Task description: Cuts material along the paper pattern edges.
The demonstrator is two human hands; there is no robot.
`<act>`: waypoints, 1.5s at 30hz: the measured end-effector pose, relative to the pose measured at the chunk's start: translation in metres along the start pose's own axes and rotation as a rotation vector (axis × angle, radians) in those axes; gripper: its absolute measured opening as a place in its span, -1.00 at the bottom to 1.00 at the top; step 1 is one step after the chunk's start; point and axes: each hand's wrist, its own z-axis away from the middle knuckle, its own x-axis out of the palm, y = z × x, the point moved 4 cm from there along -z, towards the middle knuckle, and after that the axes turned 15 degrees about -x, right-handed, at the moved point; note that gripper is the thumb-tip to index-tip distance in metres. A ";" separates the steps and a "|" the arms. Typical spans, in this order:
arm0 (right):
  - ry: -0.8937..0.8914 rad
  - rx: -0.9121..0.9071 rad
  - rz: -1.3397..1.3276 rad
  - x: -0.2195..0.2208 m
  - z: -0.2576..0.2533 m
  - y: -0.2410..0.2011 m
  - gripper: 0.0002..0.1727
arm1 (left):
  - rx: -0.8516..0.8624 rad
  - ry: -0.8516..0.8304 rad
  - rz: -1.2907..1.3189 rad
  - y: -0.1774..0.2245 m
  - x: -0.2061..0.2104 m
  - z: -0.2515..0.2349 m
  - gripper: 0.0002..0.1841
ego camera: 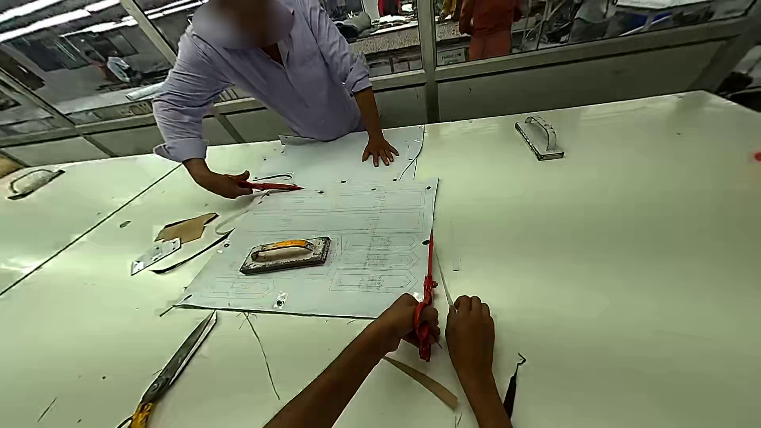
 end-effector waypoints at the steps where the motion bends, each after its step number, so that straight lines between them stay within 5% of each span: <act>1: -0.005 0.006 -0.008 0.000 0.000 0.000 -0.81 | 0.002 0.004 0.016 -0.001 0.002 0.001 -0.79; 15: -0.003 0.010 -0.027 -0.001 -0.002 0.002 -0.80 | -0.004 -0.018 0.113 -0.011 0.020 0.021 -0.79; 28: -0.026 0.159 -0.459 -0.014 -0.007 0.021 -0.71 | 0.010 -0.096 0.119 -0.004 0.024 0.024 -0.75; 35: 0.116 0.147 -0.755 -0.007 -0.008 0.027 -0.81 | 0.009 -0.062 0.178 0.000 0.027 0.015 -0.76; 45: 0.137 0.203 -0.789 -0.008 -0.008 0.031 -0.84 | 0.022 0.034 0.113 0.000 0.016 -0.003 -0.82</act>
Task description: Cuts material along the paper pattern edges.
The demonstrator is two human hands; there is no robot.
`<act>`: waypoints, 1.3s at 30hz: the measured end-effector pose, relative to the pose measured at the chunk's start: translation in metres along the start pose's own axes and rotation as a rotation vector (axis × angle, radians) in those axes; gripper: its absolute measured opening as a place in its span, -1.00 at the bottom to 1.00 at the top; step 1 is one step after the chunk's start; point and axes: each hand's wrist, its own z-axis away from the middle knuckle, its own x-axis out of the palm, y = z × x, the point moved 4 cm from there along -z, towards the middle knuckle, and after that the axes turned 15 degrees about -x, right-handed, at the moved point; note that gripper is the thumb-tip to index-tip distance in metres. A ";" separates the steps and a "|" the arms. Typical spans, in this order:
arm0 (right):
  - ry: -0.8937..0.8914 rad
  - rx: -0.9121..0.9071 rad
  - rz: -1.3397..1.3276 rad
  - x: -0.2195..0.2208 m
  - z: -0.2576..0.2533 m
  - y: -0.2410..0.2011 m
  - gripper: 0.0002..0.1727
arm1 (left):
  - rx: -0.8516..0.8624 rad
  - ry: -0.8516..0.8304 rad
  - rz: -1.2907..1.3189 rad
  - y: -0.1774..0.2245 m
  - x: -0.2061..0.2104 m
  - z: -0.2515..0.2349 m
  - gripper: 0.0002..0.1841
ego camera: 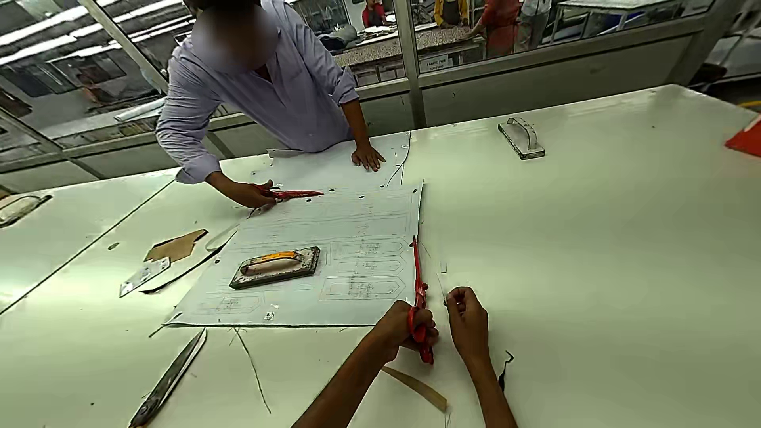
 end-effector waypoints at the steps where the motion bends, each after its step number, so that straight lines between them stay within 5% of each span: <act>1: -0.006 0.002 0.001 0.000 0.000 0.000 -0.85 | 0.005 0.004 -0.013 -0.001 -0.001 -0.001 -0.82; 19: 0.020 -0.179 0.447 -0.007 0.003 0.008 -0.81 | 0.020 0.194 -0.245 -0.001 -0.011 -0.023 -0.67; 39: 0.036 -0.219 0.470 -0.010 0.001 0.016 -0.78 | 0.017 0.084 -0.179 0.001 -0.013 -0.014 -0.73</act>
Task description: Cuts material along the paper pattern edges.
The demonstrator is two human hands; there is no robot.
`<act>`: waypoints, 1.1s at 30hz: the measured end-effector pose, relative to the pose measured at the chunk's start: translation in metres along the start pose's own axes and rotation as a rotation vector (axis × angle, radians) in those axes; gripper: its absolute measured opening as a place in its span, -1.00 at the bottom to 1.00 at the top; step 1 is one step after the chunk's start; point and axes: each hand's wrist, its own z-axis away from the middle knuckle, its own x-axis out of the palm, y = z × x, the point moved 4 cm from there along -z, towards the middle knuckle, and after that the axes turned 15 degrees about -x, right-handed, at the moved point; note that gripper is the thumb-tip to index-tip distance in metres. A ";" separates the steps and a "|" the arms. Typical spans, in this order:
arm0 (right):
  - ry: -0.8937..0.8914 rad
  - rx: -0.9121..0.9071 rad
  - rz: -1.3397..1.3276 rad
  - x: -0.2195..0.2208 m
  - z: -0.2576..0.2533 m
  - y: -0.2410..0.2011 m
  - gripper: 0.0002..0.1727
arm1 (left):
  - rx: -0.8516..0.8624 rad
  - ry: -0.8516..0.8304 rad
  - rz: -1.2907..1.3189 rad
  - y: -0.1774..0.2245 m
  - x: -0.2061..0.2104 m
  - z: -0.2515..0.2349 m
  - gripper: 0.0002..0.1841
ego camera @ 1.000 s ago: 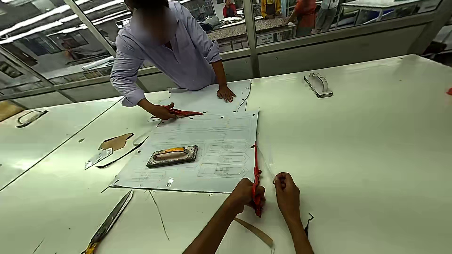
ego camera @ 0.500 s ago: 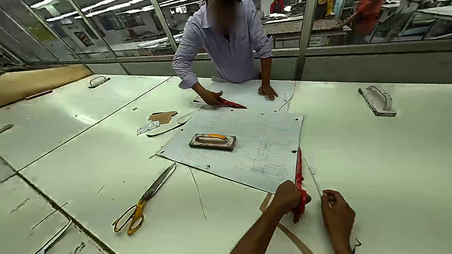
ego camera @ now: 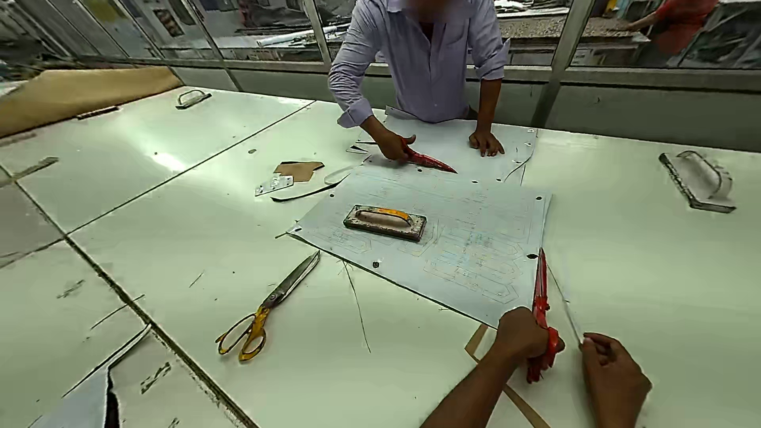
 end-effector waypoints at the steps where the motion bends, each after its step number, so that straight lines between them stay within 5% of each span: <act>1: -0.001 0.000 -0.005 0.000 0.000 0.001 -0.78 | -0.002 0.001 0.003 0.000 0.000 0.002 -0.74; 17: 0.001 0.000 0.005 0.001 -0.001 0.003 -0.80 | 0.025 0.051 -0.095 0.000 -0.003 -0.004 -0.70; 33: -0.004 0.013 0.015 -0.001 -0.001 -0.003 -0.81 | -0.007 -0.092 0.081 -0.004 0.000 -0.003 -0.74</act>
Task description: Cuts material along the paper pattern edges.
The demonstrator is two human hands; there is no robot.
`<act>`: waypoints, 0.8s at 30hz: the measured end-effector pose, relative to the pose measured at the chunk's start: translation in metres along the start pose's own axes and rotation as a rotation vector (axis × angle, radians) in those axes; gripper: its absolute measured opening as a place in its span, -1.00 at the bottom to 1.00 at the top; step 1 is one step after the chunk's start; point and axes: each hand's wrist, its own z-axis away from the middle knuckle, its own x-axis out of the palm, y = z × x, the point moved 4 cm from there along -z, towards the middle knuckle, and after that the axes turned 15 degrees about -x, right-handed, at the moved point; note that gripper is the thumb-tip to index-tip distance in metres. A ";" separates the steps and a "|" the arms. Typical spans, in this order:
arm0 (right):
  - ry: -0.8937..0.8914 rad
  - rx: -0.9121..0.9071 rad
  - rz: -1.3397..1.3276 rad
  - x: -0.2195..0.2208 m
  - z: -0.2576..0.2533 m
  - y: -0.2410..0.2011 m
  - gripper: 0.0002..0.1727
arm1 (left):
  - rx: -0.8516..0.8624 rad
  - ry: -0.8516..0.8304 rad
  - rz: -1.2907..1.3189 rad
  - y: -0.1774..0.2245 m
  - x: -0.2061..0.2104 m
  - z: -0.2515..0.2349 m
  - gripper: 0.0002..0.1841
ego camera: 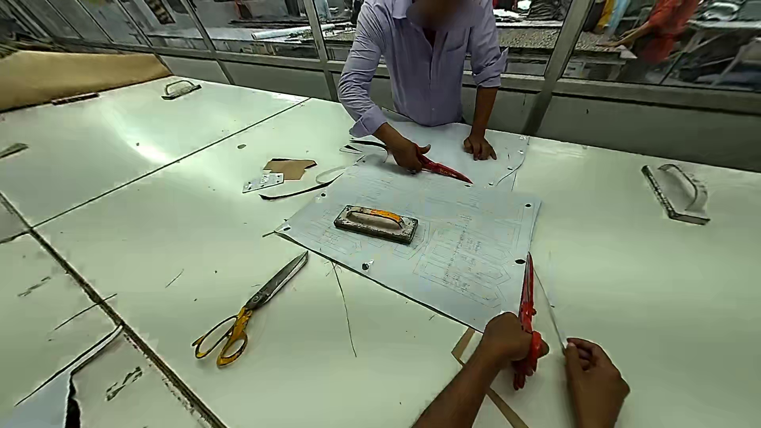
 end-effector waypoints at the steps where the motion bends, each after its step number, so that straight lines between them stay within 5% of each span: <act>1: -0.001 0.001 0.002 0.000 0.000 -0.001 -0.81 | -0.002 0.009 -0.012 0.001 -0.001 -0.002 -0.74; 17: 0.005 0.005 -0.002 0.000 0.000 0.002 -0.83 | 0.002 0.071 -0.086 0.000 -0.006 -0.011 -0.72; 24: 0.007 0.039 -0.005 0.000 0.000 -0.001 -0.79 | 0.022 -0.025 -0.040 -0.005 -0.002 -0.002 -0.74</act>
